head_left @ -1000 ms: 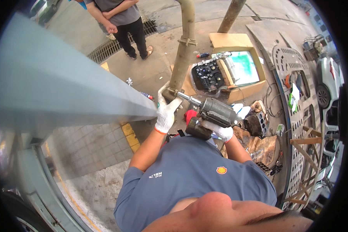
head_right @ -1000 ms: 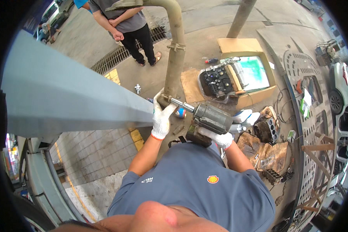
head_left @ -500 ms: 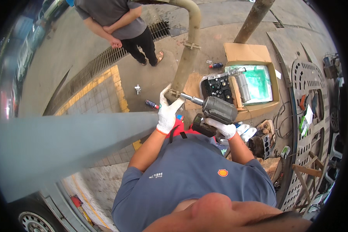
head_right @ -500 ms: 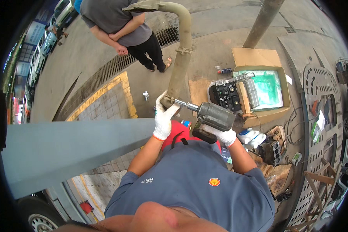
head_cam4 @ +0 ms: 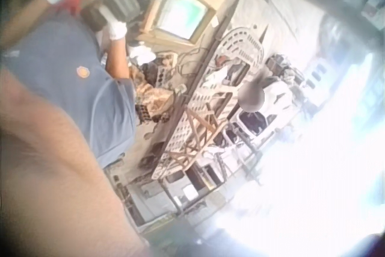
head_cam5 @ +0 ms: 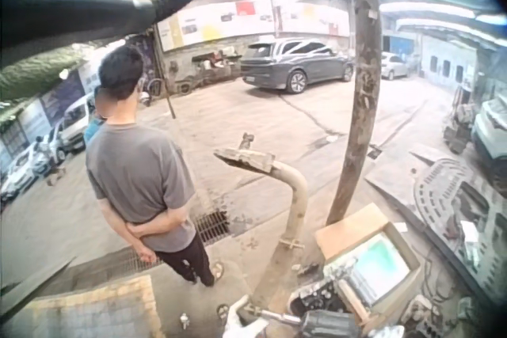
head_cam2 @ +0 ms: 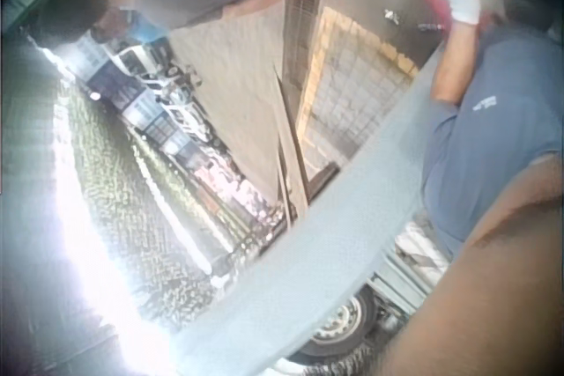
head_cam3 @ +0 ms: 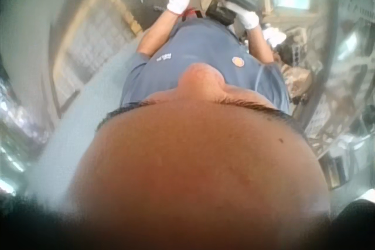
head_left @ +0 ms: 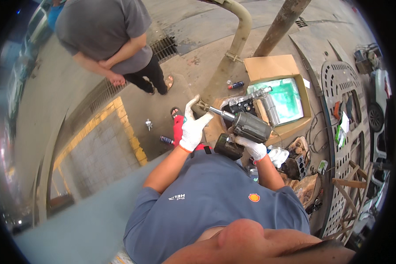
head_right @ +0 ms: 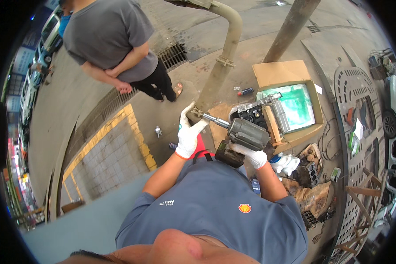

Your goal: The person puts on white gloves, then uses a cordless impact wrench to fasten bolts on a metal engine component resting on cardboard. They later pick up a curved exhaust pipe and attach the impact wrench to it.

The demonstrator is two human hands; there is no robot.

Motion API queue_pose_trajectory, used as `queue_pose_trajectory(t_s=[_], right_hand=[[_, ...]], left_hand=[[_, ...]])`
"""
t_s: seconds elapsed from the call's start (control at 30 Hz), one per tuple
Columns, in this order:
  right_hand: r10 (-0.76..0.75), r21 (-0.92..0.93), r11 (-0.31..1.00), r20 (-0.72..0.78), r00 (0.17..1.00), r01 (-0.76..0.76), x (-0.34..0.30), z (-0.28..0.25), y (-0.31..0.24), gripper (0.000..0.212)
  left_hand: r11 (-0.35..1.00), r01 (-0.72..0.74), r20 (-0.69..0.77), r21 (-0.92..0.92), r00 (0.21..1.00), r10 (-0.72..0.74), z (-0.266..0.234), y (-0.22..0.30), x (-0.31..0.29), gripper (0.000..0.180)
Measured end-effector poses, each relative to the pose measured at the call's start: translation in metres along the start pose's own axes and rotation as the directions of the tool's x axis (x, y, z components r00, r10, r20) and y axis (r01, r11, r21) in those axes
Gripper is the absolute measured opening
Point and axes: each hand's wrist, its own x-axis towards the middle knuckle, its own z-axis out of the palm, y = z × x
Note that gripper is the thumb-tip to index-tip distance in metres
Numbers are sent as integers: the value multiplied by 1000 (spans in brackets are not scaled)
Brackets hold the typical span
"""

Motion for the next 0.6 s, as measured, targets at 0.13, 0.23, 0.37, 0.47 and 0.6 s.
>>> queue_pose_trajectory(t_s=[0.13, 0.23, 0.37, 0.47, 0.6], right_hand=[[104, 385, 922, -147, 984, -39, 58, 40, -60, 53], [143, 363, 929, -194, 970, -65, 120, 64, -75, 51], [132, 275, 959, -231, 964, -65, 178, 86, -89, 48], [195, 366, 925, -233, 953, -100, 216, 99, -100, 44], [252, 609, 790, -211, 944, -74, 255, 106, -112, 39]], left_hand=[[994, 65, 98, -85, 994, -57, -38, -13, 81, 68], [975, 170, 168, -143, 975, -146, -66, 0, 148, 69], [950, 259, 222, -174, 950, -218, -97, 12, 218, 70], [942, 257, 192, -215, 957, -218, -106, 29, 259, 71], [998, 57, 181, -24, 982, -52, -121, 14, 303, 73]])
